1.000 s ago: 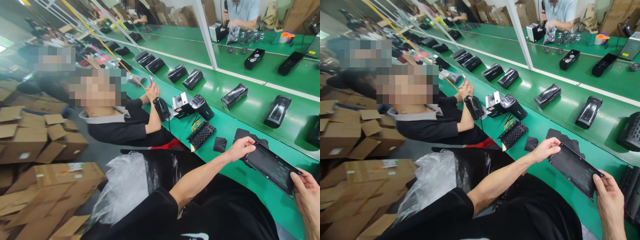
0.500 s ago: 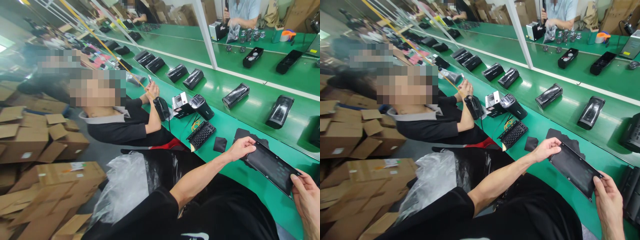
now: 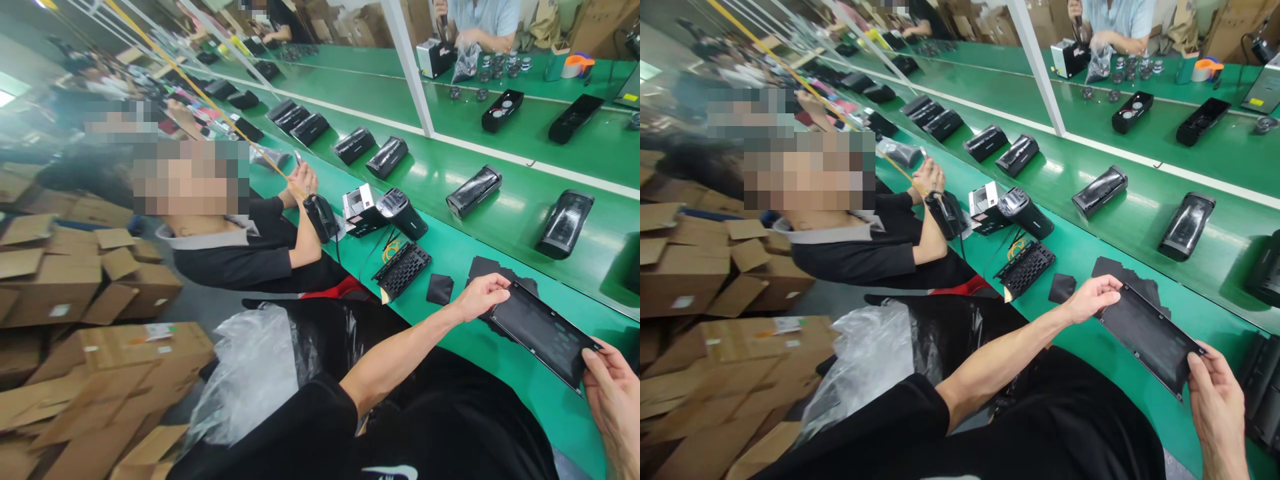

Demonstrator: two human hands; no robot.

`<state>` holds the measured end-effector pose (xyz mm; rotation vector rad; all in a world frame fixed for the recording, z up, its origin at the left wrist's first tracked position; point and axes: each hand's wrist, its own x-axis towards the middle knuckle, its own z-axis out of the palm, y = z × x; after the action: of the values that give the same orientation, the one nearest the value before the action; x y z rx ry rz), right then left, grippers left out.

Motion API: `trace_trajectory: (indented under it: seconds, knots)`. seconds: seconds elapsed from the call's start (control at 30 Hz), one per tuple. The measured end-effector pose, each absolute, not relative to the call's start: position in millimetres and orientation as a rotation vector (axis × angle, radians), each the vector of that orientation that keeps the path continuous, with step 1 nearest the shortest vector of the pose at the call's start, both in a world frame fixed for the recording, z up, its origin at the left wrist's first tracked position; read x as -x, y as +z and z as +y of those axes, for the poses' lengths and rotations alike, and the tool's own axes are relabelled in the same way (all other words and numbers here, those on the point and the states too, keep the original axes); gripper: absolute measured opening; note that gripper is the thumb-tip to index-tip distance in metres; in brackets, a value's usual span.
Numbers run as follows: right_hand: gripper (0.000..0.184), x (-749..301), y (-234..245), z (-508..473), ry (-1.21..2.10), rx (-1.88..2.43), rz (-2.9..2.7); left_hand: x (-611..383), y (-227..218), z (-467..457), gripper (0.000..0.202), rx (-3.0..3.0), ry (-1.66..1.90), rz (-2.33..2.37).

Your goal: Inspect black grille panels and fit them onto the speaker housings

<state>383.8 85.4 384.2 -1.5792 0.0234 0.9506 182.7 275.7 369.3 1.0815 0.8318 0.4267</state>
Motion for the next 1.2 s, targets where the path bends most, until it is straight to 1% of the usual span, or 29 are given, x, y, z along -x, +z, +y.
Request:
trace_trajectory:
  seconds: [0.2, 0.37, 0.63, 0.73, 0.8, 0.93, 1.03, 1.13, 1.2]
  knots:
    - [0.061, -384, 384, 90, 0.937, 1.514, 0.038, -184, 369, 277, 0.05, -1.042, 0.45, 0.838]
    - [0.059, -384, 383, 91, 0.928, 1.489, 0.054, -184, 370, 278, 0.05, -1.038, 0.458, 0.847]
    - [0.06, -385, 379, 91, 0.917, 1.513, 0.029, -186, 364, 280, 0.053, -1.022, 0.509, 0.854]
    - [0.056, -385, 378, 95, 0.932, 1.5, -0.004, -185, 356, 283, 0.058, -0.935, 0.525, 0.871]
    - [0.055, -384, 378, 101, 0.944, 1.486, 0.033, -186, 350, 284, 0.062, -0.77, 0.523, 0.817]
    - [0.059, -377, 380, 126, 0.959, 1.424, 0.182, -196, 342, 278, 0.081, -0.421, 0.601, 0.466]
    - [0.06, -366, 384, 150, 0.989, 1.371, 0.143, -214, 343, 270, 0.092, -0.376, 0.63, 0.3]
    - [0.057, -373, 381, 173, 1.103, 1.355, -0.003, -227, 348, 275, 0.087, -0.378, 0.652, 0.286]
    - [0.061, -399, 373, 193, 1.115, 1.427, -0.164, -228, 349, 286, 0.08, -0.344, 0.722, 0.309]
